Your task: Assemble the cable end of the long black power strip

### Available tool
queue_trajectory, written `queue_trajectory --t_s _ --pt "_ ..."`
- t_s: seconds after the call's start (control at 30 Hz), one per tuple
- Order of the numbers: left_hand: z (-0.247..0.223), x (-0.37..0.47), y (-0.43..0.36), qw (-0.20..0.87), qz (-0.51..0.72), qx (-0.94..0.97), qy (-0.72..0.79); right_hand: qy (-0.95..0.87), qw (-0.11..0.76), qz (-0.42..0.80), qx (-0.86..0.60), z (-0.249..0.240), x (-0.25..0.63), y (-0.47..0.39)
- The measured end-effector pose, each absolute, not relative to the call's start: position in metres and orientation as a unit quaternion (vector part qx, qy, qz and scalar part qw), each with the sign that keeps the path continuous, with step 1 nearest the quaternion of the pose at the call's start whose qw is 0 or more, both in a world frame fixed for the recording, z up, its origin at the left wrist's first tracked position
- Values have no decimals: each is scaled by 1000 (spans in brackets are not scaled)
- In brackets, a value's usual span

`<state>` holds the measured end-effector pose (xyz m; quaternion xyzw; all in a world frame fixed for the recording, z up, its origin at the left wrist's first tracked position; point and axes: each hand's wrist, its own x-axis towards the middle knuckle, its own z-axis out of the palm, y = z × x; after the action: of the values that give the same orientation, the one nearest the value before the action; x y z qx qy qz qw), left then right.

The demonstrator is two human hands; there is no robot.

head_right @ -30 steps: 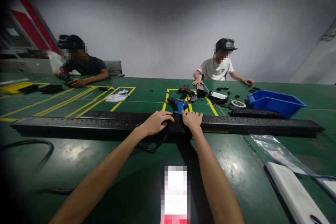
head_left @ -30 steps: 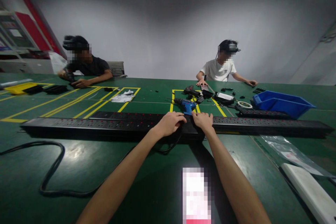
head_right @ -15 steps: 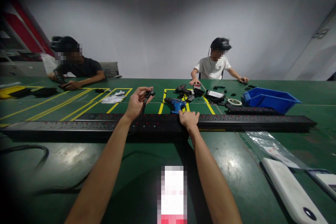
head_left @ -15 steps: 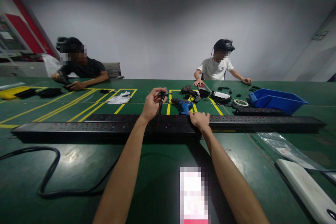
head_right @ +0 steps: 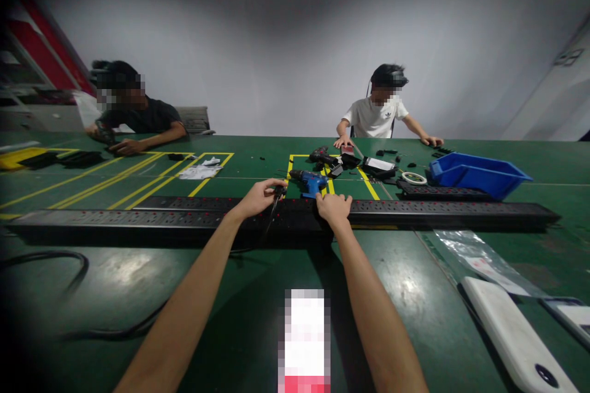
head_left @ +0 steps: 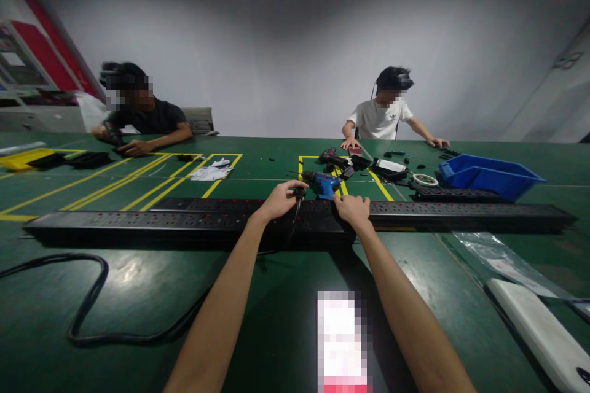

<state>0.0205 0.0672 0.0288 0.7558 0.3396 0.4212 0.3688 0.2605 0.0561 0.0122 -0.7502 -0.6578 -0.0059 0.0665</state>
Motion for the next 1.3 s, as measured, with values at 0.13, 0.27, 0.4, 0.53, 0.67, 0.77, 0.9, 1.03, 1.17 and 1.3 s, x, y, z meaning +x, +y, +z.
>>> queue_trajectory --t_s 0.13,0.27,0.4,0.53,0.67,0.77,0.9,1.03,1.17,1.3 --pt "26 20 69 341 392 773 365 -653 74 -5 -754 12 260 57" --pt "25 16 68 304 354 790 397 -651 71 2 -756 14 260 56" --pt "23 14 66 302 325 794 416 -651 70 1 -756 13 261 57" --pt "20 13 66 307 316 796 415 -652 70 8 -755 12 261 58" --pt "19 12 68 302 309 799 418 -651 74 9 -755 12 261 57" --pt "16 11 70 299 311 803 410 -650 79 5 -756 11 261 58" --pt "12 12 72 297 323 812 386 -650 81 3 -755 9 262 59" --pt "9 12 74 294 330 812 382 -653 79 0 -753 8 263 61" --pt "8 12 75 300 327 810 382 -657 78 -3 -750 7 264 61" --pt "8 11 73 300 320 811 388 -654 77 -3 -753 9 263 60"
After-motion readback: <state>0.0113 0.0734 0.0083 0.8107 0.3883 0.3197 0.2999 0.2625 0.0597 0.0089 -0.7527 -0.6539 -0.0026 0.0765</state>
